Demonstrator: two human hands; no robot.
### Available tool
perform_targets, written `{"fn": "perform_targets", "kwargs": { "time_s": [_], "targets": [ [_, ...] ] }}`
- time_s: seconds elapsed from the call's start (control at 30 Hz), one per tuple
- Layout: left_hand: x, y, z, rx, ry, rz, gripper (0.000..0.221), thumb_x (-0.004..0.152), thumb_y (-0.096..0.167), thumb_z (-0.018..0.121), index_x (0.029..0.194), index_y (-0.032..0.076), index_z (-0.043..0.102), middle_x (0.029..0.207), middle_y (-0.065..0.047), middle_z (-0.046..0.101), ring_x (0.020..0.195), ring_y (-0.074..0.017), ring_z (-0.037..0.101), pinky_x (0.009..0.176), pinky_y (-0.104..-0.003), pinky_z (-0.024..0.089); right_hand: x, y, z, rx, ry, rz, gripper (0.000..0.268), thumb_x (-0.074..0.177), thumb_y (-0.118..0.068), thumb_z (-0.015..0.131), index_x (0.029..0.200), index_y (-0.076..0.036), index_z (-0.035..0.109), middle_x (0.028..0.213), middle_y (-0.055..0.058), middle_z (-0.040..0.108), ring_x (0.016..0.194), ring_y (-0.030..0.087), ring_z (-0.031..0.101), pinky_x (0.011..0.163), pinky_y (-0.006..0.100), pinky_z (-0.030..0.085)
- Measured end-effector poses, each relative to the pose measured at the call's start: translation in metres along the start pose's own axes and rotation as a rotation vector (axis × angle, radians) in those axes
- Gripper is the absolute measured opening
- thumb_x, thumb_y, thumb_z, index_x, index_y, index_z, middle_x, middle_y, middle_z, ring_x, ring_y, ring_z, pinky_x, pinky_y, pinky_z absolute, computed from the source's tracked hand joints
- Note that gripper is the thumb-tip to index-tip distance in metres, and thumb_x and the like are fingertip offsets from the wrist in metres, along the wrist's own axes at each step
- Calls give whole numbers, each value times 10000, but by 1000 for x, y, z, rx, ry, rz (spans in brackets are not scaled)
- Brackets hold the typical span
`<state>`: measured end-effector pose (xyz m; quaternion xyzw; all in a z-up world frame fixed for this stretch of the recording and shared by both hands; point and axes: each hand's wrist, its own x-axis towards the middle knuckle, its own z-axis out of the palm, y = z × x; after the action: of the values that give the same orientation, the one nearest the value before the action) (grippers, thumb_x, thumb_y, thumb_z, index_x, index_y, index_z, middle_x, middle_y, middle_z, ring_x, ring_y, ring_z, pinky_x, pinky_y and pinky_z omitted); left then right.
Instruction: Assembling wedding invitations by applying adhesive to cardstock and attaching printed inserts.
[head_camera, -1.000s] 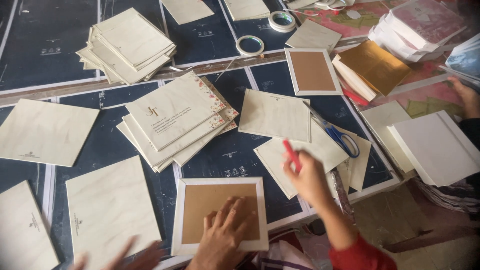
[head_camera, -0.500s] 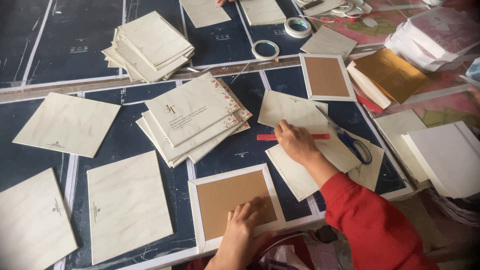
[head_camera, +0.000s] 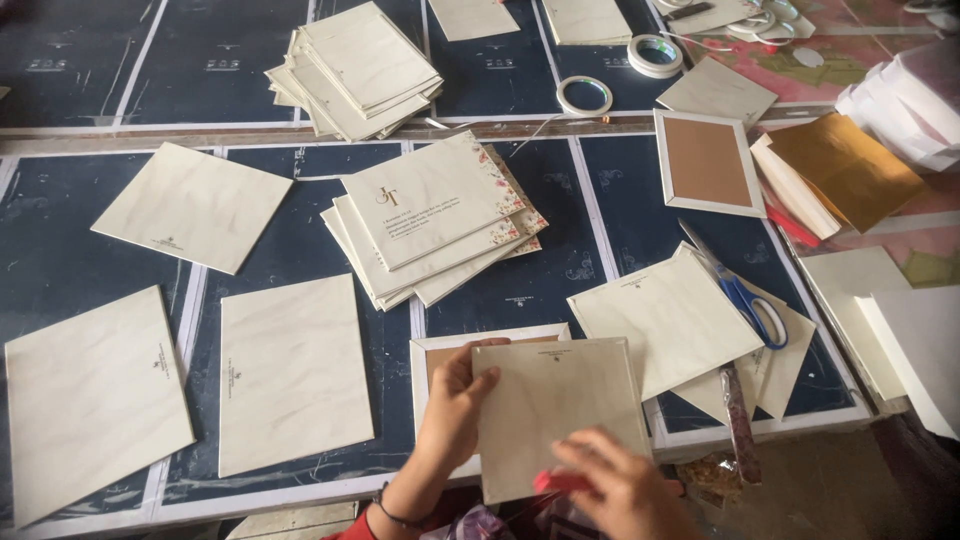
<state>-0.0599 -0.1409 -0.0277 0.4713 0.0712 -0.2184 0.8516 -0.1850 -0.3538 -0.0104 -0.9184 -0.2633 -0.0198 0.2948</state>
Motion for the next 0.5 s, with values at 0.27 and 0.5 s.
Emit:
{"fn": "perform_targets", "kwargs": {
  "time_s": [0.27,0.5],
  "targets": [
    [-42,-15,20,290,-91,73,122,960,71,718,875,-9,683,776,-107,724,677,-166,672,513,-279,516,29,-9,-34,6,491,90,406,821,16,763,1208,-86,695,1013,85,725,779,126,699,645,144,644],
    [-64,-16,26,512,-103,121,30,901,35,736,881,54,748,638,33,594,543,-23,414,455,-248,274,55,-36,-22,-256,440,-31,202,918,-3,732,1113,-46,701,1044,88,659,758,156,746,688,282,636]
  ]
}}
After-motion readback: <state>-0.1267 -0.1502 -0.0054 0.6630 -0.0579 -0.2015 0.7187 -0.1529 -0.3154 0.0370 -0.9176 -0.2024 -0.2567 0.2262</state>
